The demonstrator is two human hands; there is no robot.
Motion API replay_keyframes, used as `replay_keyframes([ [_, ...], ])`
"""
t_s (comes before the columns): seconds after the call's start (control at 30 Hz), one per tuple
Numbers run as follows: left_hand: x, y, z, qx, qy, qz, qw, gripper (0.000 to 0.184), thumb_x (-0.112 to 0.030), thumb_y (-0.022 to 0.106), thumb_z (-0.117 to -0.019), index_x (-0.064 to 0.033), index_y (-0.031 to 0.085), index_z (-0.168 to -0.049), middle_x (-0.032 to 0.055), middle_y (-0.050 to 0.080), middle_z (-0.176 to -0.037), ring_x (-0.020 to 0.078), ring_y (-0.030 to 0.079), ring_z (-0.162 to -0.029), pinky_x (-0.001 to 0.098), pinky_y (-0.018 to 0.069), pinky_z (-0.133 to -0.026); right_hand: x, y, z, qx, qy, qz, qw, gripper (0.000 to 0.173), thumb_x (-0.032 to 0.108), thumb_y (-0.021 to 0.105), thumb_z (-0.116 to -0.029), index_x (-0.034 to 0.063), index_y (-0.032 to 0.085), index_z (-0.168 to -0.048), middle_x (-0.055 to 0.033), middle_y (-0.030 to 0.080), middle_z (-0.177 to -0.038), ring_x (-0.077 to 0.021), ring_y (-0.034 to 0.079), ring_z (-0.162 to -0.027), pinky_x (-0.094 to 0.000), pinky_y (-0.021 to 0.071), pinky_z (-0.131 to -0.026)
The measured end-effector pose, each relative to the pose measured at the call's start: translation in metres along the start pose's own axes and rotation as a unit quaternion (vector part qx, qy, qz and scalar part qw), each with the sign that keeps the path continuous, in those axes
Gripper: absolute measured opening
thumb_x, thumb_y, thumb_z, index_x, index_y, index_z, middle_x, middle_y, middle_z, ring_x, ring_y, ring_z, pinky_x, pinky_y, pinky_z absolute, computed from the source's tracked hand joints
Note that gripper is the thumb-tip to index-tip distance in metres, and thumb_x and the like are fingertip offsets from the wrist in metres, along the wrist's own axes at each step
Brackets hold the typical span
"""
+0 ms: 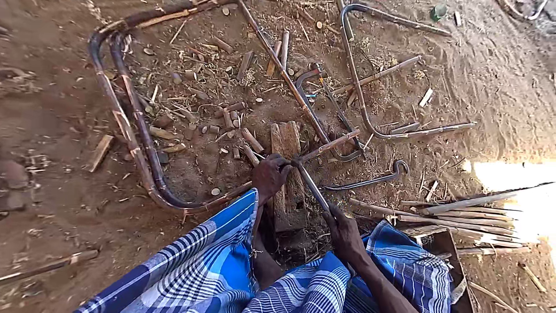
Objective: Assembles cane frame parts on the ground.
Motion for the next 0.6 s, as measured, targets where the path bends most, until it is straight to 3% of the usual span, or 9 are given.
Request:
replay_keyframes([
  [0.1, 0.007, -0.007, 0.009, 0.034, 0.017, -0.057, 0.998, 0.039, -0.031, 0.077, -0.0939, -0.0051, 0.07, -0.121, 0.0171, 0.067, -0.12, 0.0343, 0.066, -0.114, 0.0531, 0.0549, -0.098, 0.002, -0.014, -0.001, -0.041, -0.05, -0.086, 0.994, 0.04, 0.042, 0.053, -0.1056, 0.0193, 0.063, -0.137, 0.0029, 0.06, -0.068, -0.0106, 0.055, -0.054, -0.0332, 0.0516, -0.052],
  [0.17, 0.019, -0.013, 0.029, 0.062, -0.02, -0.125, 0.99, 0.036, -0.03, 0.073, -0.0974, -0.004, 0.071, -0.123, 0.0188, 0.069, -0.12, 0.0371, 0.068, -0.112, 0.0557, 0.056, -0.095, -0.011, -0.006, 0.003, 0.009, -0.046, -0.191, 0.981, 0.044, 0.048, 0.051, -0.1054, 0.0213, 0.06, -0.139, 0.0006, 0.058, -0.068, -0.0133, 0.054, -0.052, -0.0351, 0.0519, -0.049],
  [0.23, 0.023, -0.017, 0.039, 0.055, -0.038, -0.157, 0.985, 0.029, -0.025, 0.069, -0.0996, -0.0022, 0.073, -0.118, 0.02, 0.07, -0.112, 0.0382, 0.07, -0.103, 0.0571, 0.0581, -0.088, -0.022, 0.007, 0.003, 0.055, -0.004, -0.253, 0.966, 0.05, 0.06, 0.046, -0.1031, 0.0174, 0.068, -0.119, -0.0012, 0.05, -0.062, -0.0161, 0.047, -0.048, -0.0365, 0.0446, -0.046],
  [0.27, 0.023, -0.019, 0.037, 0.052, -0.047, -0.165, 0.984, 0.027, -0.023, 0.069, -0.0999, -0.0016, 0.073, -0.116, 0.0204, 0.071, -0.111, 0.0386, 0.071, -0.101, 0.0572, 0.0583, -0.087, -0.024, 0.011, 0.0, 0.063, 0.016, -0.252, 0.966, 0.054, 0.064, 0.043, -0.1025, 0.0147, 0.067, -0.105, -0.0014, 0.047, -0.059, -0.0169, 0.045, -0.047, -0.0368, 0.0427, -0.045],
  [0.33, 0.022, -0.02, 0.033, 0.068, -0.077, -0.182, 0.978, 0.026, -0.023, 0.068, -0.0998, -0.0024, 0.074, -0.115, 0.019, 0.071, -0.111, 0.0374, 0.071, -0.099, 0.056, 0.0588, -0.085, -0.021, 0.016, -0.003, 0.071, 0.036, -0.236, 0.968, 0.06, 0.067, 0.039, -0.1019, 0.0131, 0.065, -0.094, -0.001, 0.044, -0.057, -0.0167, 0.044, -0.046, -0.0366, 0.0415, -0.045],
  [0.47, 0.022, -0.02, 0.029, 0.122, -0.134, -0.196, 0.964, 0.025, -0.024, 0.067, -0.0999, -0.006, 0.075, -0.115, 0.0164, 0.071, -0.113, 0.0364, 0.071, -0.1, 0.0566, 0.0582, -0.083, -0.012, 0.02, -0.008, 0.061, 0.039, -0.196, 0.978, 0.061, 0.068, 0.038, -0.1013, 0.0146, 0.062, -0.085, 0.0004, 0.045, -0.057, -0.0153, 0.045, -0.047, -0.0358, 0.0425, -0.046],
  [0.6, 0.023, -0.019, 0.025, 0.137, -0.167, -0.215, 0.952, 0.023, -0.026, 0.067, -0.0991, -0.0098, 0.077, -0.113, 0.0133, 0.071, -0.116, 0.0352, 0.071, -0.099, 0.0568, 0.0577, -0.082, -0.008, 0.02, -0.008, 0.083, 0.063, -0.115, 0.988, 0.062, 0.07, 0.034, -0.1013, 0.0168, 0.063, -0.087, 0.0008, 0.05, -0.061, -0.0159, 0.052, -0.052, -0.0387, 0.0469, -0.051],
])
Point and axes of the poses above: each hand's wrist, its own z-axis away from the middle knuckle, its own y-axis out of the palm, x = y × z, the point moved 9 cm from there along -z, towards the middle knuckle
